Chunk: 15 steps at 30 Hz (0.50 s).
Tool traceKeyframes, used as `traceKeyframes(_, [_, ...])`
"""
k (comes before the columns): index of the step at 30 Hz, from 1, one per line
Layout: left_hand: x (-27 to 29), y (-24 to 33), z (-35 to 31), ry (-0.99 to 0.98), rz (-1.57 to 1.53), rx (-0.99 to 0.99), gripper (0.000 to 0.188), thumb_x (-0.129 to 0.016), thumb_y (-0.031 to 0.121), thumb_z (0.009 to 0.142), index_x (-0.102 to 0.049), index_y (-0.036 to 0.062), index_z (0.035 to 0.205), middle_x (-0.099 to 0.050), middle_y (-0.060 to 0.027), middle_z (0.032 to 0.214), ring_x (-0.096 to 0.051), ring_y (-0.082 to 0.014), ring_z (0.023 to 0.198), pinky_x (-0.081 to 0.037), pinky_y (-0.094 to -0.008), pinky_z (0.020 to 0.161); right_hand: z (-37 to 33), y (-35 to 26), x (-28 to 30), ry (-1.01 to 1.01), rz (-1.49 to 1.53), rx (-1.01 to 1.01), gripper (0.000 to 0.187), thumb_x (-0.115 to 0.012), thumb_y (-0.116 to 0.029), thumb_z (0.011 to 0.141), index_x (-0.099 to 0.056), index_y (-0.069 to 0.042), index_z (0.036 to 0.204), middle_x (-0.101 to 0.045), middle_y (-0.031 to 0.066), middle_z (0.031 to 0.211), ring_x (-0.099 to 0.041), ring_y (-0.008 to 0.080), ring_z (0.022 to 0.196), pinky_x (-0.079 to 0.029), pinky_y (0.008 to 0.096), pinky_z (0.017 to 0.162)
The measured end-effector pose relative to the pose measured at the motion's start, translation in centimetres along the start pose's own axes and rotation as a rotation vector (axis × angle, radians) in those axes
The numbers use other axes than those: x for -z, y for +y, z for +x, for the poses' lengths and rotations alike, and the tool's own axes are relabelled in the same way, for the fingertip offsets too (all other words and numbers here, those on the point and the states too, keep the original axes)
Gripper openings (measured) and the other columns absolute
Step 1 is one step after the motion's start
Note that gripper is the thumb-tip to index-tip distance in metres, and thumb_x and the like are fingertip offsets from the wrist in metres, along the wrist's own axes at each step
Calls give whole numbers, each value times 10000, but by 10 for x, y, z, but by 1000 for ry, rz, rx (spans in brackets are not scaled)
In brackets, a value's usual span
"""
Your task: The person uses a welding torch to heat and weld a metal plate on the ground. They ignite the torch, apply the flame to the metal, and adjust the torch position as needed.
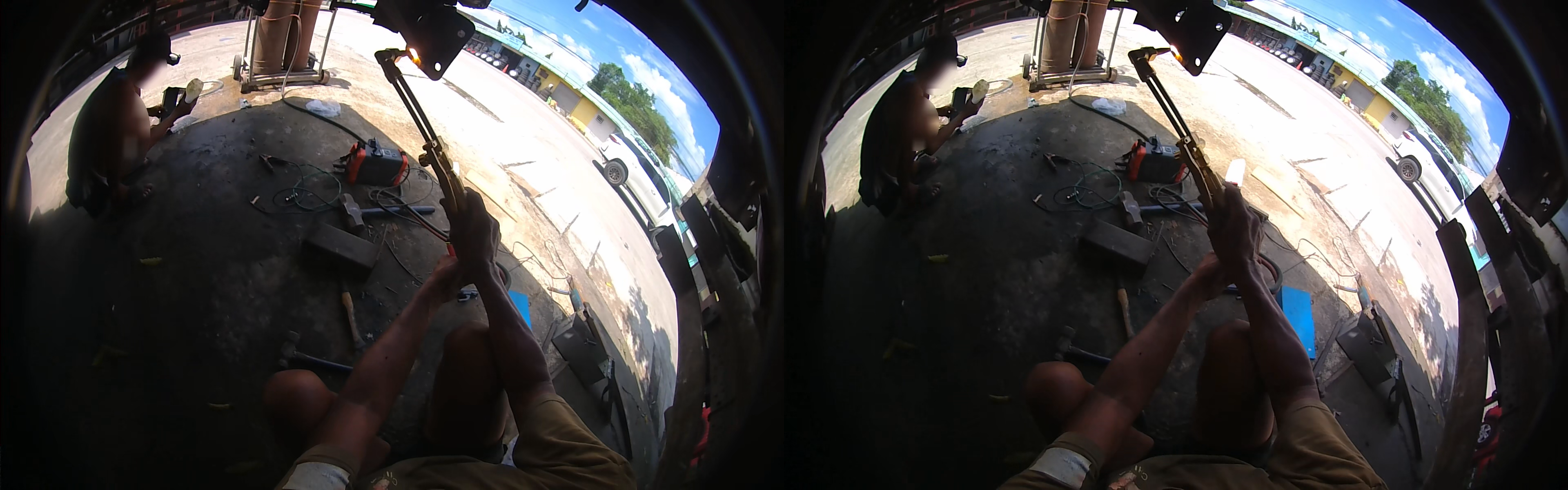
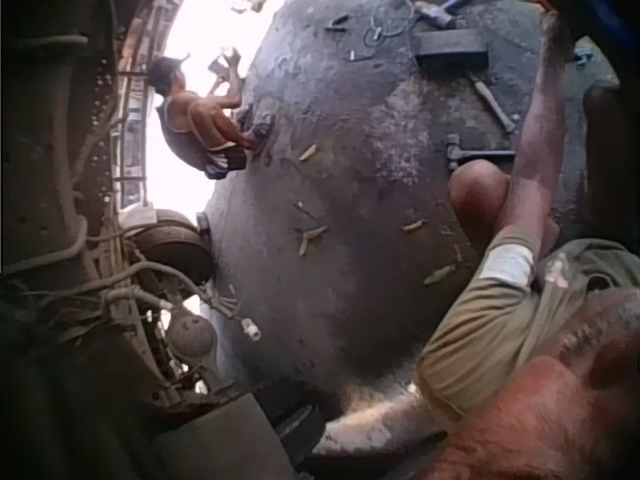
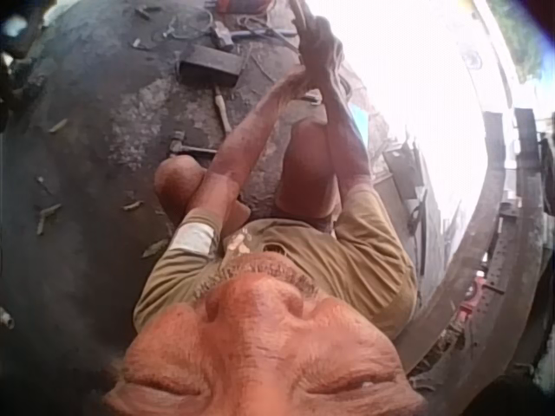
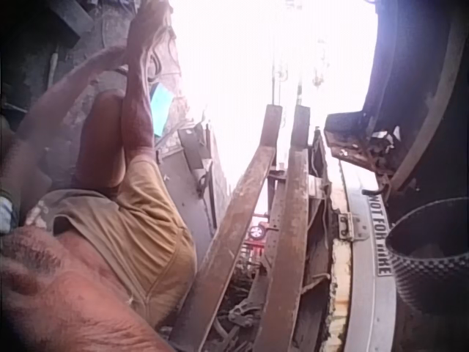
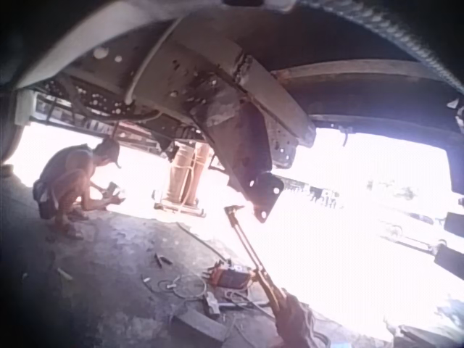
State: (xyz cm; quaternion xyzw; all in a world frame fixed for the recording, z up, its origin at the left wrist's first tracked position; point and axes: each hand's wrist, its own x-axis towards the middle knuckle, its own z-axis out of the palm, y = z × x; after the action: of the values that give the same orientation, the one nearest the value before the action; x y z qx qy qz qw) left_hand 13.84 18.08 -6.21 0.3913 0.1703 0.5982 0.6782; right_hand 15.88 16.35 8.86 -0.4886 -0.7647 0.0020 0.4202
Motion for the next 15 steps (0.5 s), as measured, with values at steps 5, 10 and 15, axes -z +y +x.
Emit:
traceKeyframes(5, [-1, 0, 0, 36, -166, 84, 466, -813, 324, 860, -647, -6, 1143, -678, -50, 976, -674, -128, 856, -568, -280, 707, -2, 1, 0, 7, 6, 6, 294, -713, -382, 928, -585, -128, 1004, -654, 167, 750, -665, 399, 705, -483, 464, 579])
traceKeyframes(10, [-7, -2, 0, 57, -193, 97, 418, -785, 329, 884, -626, 52, 1154, -639, -11, 947, -614, -86, 809, -511, -262, 646, -2, 4, 0, 13, -38, 9, 312, -714, -399, 928, -570, -124, 960, -635, 164, 721, -649, 400, 671, -466, 457, 550])
traceKeyframes(15, [-10, 0, -1, 72, -277, 143, 429, -796, 354, 874, -596, 107, 1163, -600, 25, 907, -590, -69, 760, -479, -246, 593, -4, 2, 2, 40, 35, 37, 309, -721, -389, 925, -566, -124, 950, -632, 162, 711, -645, 400, 657, -459, 459, 540])
